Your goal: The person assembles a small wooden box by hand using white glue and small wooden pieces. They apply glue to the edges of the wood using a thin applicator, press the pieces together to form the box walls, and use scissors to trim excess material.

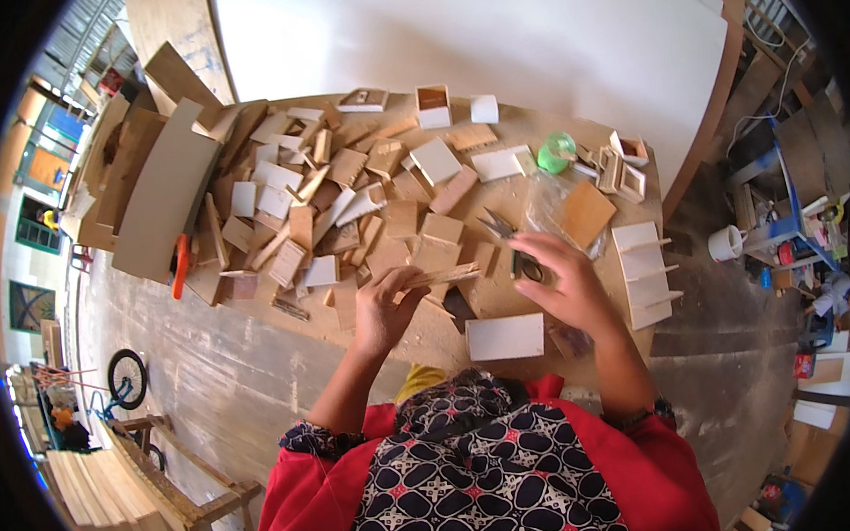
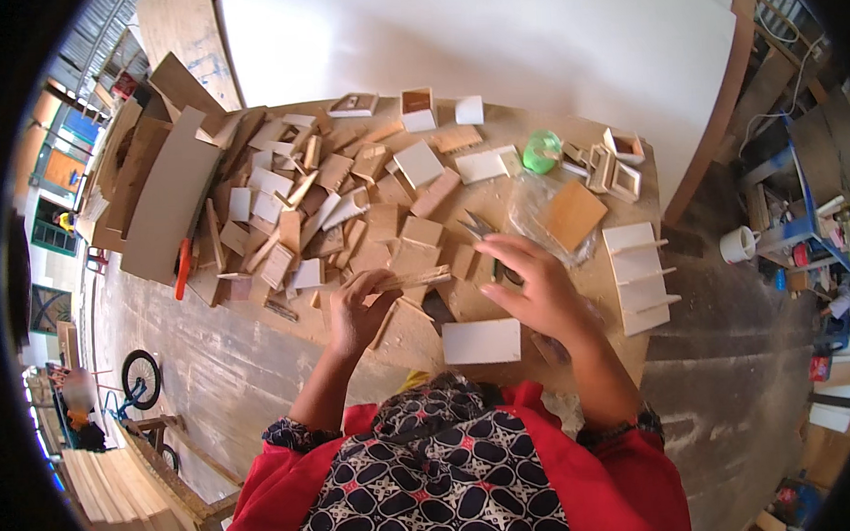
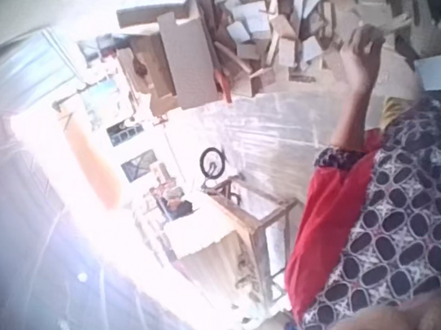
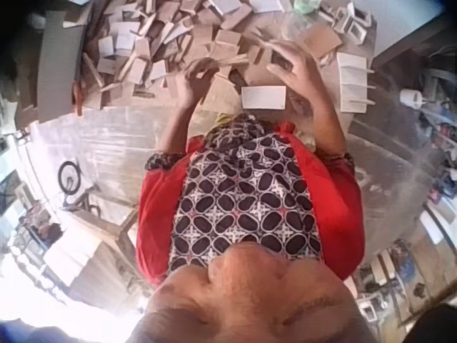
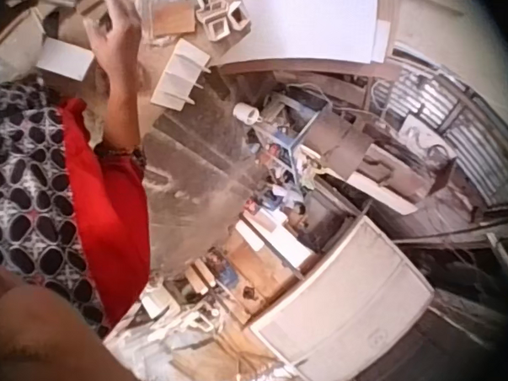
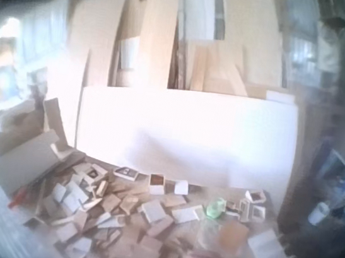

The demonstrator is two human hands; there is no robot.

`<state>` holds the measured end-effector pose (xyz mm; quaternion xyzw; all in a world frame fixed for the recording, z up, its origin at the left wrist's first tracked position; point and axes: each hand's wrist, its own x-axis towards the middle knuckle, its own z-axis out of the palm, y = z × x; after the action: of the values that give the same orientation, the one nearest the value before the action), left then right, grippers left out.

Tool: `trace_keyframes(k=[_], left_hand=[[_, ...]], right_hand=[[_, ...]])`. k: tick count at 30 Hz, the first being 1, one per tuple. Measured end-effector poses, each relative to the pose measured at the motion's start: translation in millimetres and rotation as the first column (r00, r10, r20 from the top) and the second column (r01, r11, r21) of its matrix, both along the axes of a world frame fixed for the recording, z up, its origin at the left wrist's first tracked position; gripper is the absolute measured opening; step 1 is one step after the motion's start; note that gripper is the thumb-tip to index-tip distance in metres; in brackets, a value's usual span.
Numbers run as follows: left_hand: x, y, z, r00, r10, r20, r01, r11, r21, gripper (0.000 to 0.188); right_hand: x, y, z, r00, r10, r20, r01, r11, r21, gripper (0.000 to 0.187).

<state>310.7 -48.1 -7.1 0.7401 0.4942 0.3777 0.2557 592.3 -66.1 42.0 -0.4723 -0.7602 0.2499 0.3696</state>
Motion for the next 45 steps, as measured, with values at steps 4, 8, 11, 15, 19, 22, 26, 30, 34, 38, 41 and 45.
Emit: trace_keyframes(k=[4,8,11,15,19,22,26,30,34,38,41,45], left_hand=[[21.9,-2.2,-19.5,0.992,-0.092,0.084,0.105,0.978,-0.178,0.025],[34.5,-3.4,-21.7,0.992,-0.077,0.1,0.107,0.93,-0.35,0.026],[40.3,-1.9,-38.9,0.984,-0.086,0.157,0.146,0.897,-0.418,0.028],[51.6,-1.9,-48.3,0.943,-0.057,0.329,0.213,0.861,-0.462,0.036],[38.0,-20.3,-34.7,0.987,-0.159,-0.005,0.154,0.966,-0.207,0.048],[23.0,-46.5,-34.1,0.945,-0.21,-0.251,0.205,0.978,-0.045,0.054],[26.5,-68.5,-46.1,0.949,-0.193,-0.249,0.181,0.981,-0.069,0.061],[38.0,-72.2,-57.6,0.953,-0.106,-0.283,0.1,0.994,-0.034,0.064],[46.3,-72.7,-62.7,0.956,-0.064,-0.286,0.066,0.998,-0.006,0.067],[53.1,-76.0,-54.4,0.966,-0.084,-0.246,0.074,0.996,-0.05,0.065],[52.9,-73.5,-58.7,0.969,-0.102,-0.223,0.09,0.994,-0.066,0.062],[49.3,-69.5,-65.0,0.953,-0.165,-0.255,0.155,0.986,-0.059,0.05]], right_hand=[[-0.1,14.6,-31.3,0.993,0.089,-0.076,-0.11,0.933,-0.343,0.032],[16.9,22.6,-67.0,0.908,0.058,-0.414,-0.289,0.801,-0.523,0.027],[27.0,20.4,-75.0,0.934,0.134,-0.331,-0.286,0.836,-0.468,0.026],[37.0,17.5,-81.4,0.969,0.054,-0.241,-0.162,0.876,-0.454,0.023],[54.2,1.0,-90.1,0.969,-0.072,-0.234,-0.026,0.921,-0.388,0.022],[59.6,-14.3,-96.3,0.942,-0.122,-0.314,-0.013,0.918,-0.395,0.022],[57.0,-31.2,-103.7,0.925,-0.104,-0.365,-0.052,0.917,-0.395,0.023],[55.8,-38.0,-103.3,0.914,-0.075,-0.399,-0.116,0.893,-0.435,0.024],[53.1,-41.2,-109.0,0.909,-0.003,-0.418,-0.166,0.915,-0.367,0.025],[51.4,-45.9,-108.6,0.924,0.042,-0.379,-0.172,0.933,-0.316,0.027],[49.9,-50.4,-105.4,0.933,0.033,-0.36,-0.152,0.939,-0.308,0.029],[49.9,-53.2,-105.7,0.94,0.06,-0.336,-0.179,0.925,-0.335,0.035]])
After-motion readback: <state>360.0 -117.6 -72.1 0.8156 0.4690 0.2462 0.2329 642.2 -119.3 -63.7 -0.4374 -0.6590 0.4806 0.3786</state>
